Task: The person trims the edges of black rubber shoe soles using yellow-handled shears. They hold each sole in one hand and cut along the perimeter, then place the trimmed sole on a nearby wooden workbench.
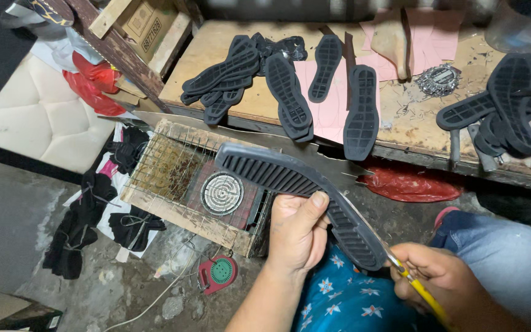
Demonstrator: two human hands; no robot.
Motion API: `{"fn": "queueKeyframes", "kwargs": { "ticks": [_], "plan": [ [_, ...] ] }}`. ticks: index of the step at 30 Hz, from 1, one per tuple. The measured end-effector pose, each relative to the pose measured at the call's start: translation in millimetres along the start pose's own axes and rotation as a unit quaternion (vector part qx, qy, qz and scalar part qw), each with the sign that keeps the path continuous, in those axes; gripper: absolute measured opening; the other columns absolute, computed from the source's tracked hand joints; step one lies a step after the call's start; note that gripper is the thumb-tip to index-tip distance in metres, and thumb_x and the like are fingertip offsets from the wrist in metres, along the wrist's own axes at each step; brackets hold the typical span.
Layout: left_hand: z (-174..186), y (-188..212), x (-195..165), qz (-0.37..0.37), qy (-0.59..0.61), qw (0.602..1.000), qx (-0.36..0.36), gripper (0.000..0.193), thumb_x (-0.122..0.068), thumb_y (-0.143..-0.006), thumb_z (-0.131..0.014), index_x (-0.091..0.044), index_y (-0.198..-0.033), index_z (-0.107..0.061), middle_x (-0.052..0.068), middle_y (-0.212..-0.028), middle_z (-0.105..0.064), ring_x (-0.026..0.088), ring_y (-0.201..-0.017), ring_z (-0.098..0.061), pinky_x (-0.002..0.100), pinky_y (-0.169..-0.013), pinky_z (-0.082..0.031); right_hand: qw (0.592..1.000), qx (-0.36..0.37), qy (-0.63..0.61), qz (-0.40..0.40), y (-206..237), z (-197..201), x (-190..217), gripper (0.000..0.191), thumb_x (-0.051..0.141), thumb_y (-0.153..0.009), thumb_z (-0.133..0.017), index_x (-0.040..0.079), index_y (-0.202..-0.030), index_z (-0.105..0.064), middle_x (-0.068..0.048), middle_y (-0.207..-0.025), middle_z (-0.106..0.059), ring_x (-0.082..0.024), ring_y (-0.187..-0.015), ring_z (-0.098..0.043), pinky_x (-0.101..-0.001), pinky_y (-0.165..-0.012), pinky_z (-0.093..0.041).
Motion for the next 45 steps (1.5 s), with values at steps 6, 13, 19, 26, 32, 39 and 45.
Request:
{"fn": "queueKeyframes", "kwargs": {
  "ticks": [6, 13, 19, 26, 32, 39, 45],
  "plan": [
    [-1.9, 1.6, 6.9, 0.025, 0.056, 0.998, 0.021, 0.026, -0.004, -0.101, -0.07, -0.001, -0.125, -0.062, 0.011, -0.117, -0.07, 0.023, -0.104, -0.07, 0.04, -0.094, -0.059, 1.0, 0.005, -0.007, 0.017, -2.2, -0.8, -16.5, 0.048, 0.008, -0.075, -0.078, 0.006, -0.121, -0.067, -0.004, -0.067, -0.061, -0.014, -0.051, -0.058, -0.0297, -0.047, -0.048],
    [11.6, 3.4, 19.5, 0.068, 0.116, 0.991, 0.003, 0.024, -0.005, -0.098, -0.069, -0.003, -0.121, -0.061, 0.009, -0.109, -0.069, 0.021, -0.1, -0.07, 0.038, -0.094, -0.059, 0.986, 0.076, 0.008, 0.147, -9.5, -14.2, -10.6, 0.038, 0.016, -0.087, -0.072, 0.003, -0.121, -0.06, -0.004, -0.096, -0.069, -0.011, -0.088, -0.058, -0.0292, -0.078, -0.053],
    [7.1, 14.2, 32.5, 0.123, 0.149, 0.98, 0.048, 0.024, -0.008, -0.103, -0.069, 0.0, -0.123, -0.06, 0.013, -0.103, -0.068, 0.023, -0.092, -0.071, 0.038, -0.087, -0.06, 0.991, 0.057, 0.086, 0.087, -4.7, -16.3, -0.1, 0.038, 0.016, -0.082, -0.074, 0.008, -0.118, -0.063, -0.003, -0.088, -0.066, -0.012, -0.082, -0.06, -0.0298, -0.074, -0.055],
    [6.0, 20.6, 35.9, 0.112, 0.127, 0.986, 0.01, 0.033, -0.005, -0.098, -0.07, -0.003, -0.129, -0.059, 0.01, -0.11, -0.069, 0.02, -0.097, -0.071, 0.036, -0.089, -0.06, 0.999, 0.036, 0.02, -0.026, -1.0, -16.0, -2.1, 0.044, 0.011, -0.077, -0.073, 0.009, -0.12, -0.065, -0.002, -0.081, -0.066, -0.012, -0.068, -0.063, -0.0288, -0.062, -0.05],
    [3.3, 21.9, 39.7, 0.12, 0.146, 0.982, 0.008, 0.032, -0.004, -0.1, -0.07, -0.004, -0.129, -0.059, 0.01, -0.111, -0.069, 0.021, -0.098, -0.07, 0.037, -0.09, -0.06, 0.994, 0.015, -0.072, -0.083, 2.0, -11.1, -17.6, 0.045, 0.019, -0.08, -0.078, 0.007, -0.122, -0.066, -0.004, -0.07, -0.065, -0.014, -0.056, -0.057, -0.0294, -0.05, -0.043],
    [2.4, 20.7, 40.0, 0.112, 0.119, 0.986, 0.013, 0.04, -0.004, -0.097, -0.07, -0.006, -0.135, -0.057, 0.008, -0.113, -0.068, 0.02, -0.101, -0.069, 0.038, -0.094, -0.059, 0.996, -0.013, -0.074, -0.04, 3.4, -6.7, -26.1, 0.038, 0.02, -0.085, -0.075, 0.0, -0.115, -0.067, -0.006, -0.076, -0.072, -0.014, -0.061, -0.062, -0.0286, -0.053, -0.049],
    [9.8, 7.7, 27.8, 0.094, 0.113, 0.989, 0.021, 0.04, -0.004, -0.099, -0.07, -0.005, -0.137, -0.056, 0.008, -0.119, -0.066, 0.02, -0.108, -0.068, 0.038, -0.099, -0.057, 0.992, -0.011, -0.085, -0.093, 0.6, -7.5, -30.0, 0.038, 0.016, -0.082, -0.071, 0.005, -0.118, -0.067, -0.007, -0.071, -0.07, -0.016, -0.054, -0.061, -0.0306, -0.049, -0.048]
  ]
}}
Point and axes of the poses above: each hand's wrist, its own y-axis away from the middle knuckle, its own z-axis out of the back of the hand, x = y × z, the point moved 8 cm from there along -y, towards the middle knuckle
